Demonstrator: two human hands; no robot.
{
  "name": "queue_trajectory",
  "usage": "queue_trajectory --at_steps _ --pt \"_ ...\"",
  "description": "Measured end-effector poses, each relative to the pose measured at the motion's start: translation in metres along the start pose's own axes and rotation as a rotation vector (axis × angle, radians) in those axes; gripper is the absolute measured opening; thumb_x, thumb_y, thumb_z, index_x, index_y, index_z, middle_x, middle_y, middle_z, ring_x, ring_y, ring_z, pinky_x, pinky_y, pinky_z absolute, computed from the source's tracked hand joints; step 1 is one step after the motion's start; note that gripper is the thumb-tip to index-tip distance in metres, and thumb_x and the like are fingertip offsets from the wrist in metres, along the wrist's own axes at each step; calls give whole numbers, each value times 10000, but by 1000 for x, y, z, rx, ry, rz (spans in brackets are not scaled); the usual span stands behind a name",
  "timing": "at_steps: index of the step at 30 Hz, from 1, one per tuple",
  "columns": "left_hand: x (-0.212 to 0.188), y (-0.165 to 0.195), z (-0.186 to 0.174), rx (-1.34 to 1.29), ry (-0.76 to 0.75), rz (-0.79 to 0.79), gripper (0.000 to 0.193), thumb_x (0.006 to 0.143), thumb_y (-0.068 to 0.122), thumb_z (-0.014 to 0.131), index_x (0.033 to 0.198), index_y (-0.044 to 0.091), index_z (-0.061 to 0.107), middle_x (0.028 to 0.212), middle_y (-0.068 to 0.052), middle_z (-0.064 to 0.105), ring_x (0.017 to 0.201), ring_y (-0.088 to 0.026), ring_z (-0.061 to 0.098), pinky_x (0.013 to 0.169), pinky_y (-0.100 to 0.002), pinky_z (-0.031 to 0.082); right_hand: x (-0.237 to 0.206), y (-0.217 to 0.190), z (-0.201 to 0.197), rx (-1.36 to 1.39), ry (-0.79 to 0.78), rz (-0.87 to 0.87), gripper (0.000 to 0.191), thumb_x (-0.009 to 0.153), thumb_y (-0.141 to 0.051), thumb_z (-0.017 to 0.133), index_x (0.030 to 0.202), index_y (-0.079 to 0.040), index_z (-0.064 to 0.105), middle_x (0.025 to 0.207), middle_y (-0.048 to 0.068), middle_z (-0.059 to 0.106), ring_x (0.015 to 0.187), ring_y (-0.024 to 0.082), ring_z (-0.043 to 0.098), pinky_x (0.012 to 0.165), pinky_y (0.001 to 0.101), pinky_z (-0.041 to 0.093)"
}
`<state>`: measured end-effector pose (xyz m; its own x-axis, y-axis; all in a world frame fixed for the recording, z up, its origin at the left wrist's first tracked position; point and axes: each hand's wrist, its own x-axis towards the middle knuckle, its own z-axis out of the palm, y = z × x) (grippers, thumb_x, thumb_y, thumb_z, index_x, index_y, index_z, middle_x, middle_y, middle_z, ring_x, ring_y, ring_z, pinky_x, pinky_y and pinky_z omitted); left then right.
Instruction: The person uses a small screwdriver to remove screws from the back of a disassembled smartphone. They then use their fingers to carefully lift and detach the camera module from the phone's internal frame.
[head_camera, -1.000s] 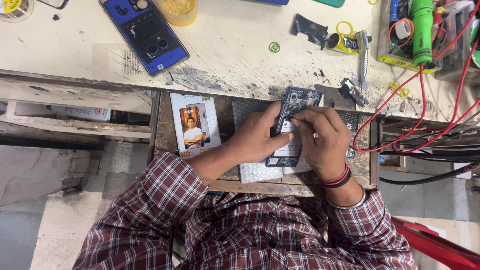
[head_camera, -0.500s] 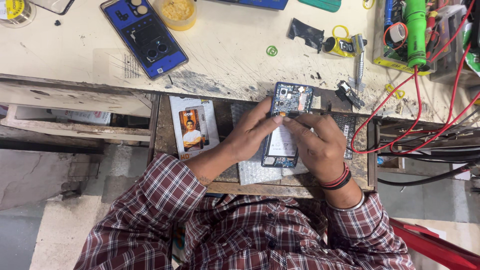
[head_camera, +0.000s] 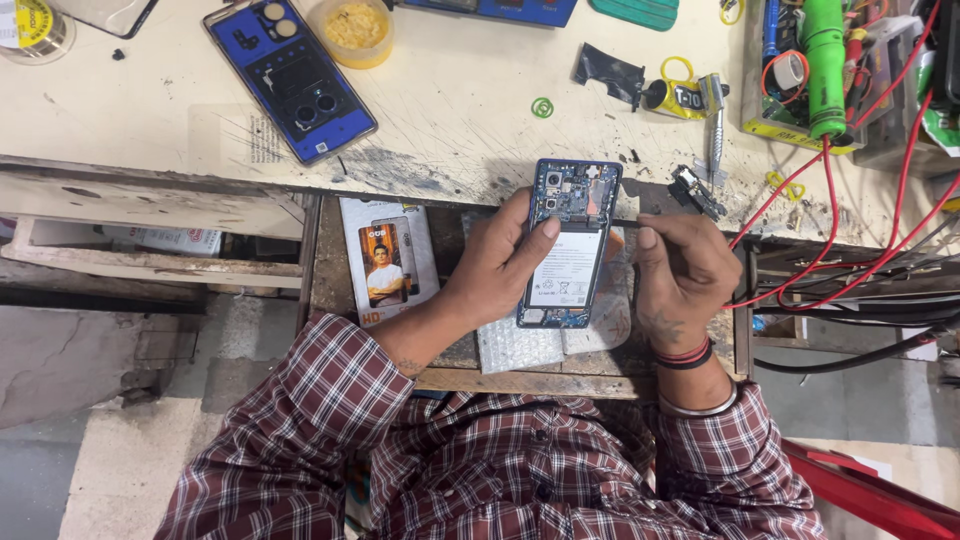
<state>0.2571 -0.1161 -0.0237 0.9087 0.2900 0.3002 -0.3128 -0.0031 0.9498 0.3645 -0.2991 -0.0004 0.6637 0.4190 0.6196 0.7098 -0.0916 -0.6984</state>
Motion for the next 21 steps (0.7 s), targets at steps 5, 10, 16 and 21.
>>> queue_trajectory --at_steps 5,10,16,21 --pt "-2 6 4 55 32 9 234 1123 202 517 1276 30 554 1002 -49 738 906 -44 662 741 -270 554 0 -2 4 -28 -76 -11 90 1011 -25 749 1084 27 739 1000 104 707 828 122 647 725 234 495" --pt "-5 10 6 142 71 125 264 1133 197 504 1342 39 541 1097 -109 761 955 -108 739 769 -305 586 -2 2 6 36 -127 13 156 1025 -34 727 1164 36 736 995 96 698 849 122 651 764 235 503" --pt "-7 9 8 275 145 84 289 1114 208 533 1353 47 514 902 -116 749 759 -138 752 645 -322 560 -9 8 5 454 -242 391 388 1045 -148 666 1377 49 637 950 66 680 740 87 603 652 226 482" --pt "-7 8 6 356 178 31 317 1099 213 537 1373 57 507 819 -138 723 662 -203 733 576 -354 523 -9 0 -2 969 -398 579 646 1063 -220 643 1597 42 391 890 44 593 660 89 501 551 252 430"
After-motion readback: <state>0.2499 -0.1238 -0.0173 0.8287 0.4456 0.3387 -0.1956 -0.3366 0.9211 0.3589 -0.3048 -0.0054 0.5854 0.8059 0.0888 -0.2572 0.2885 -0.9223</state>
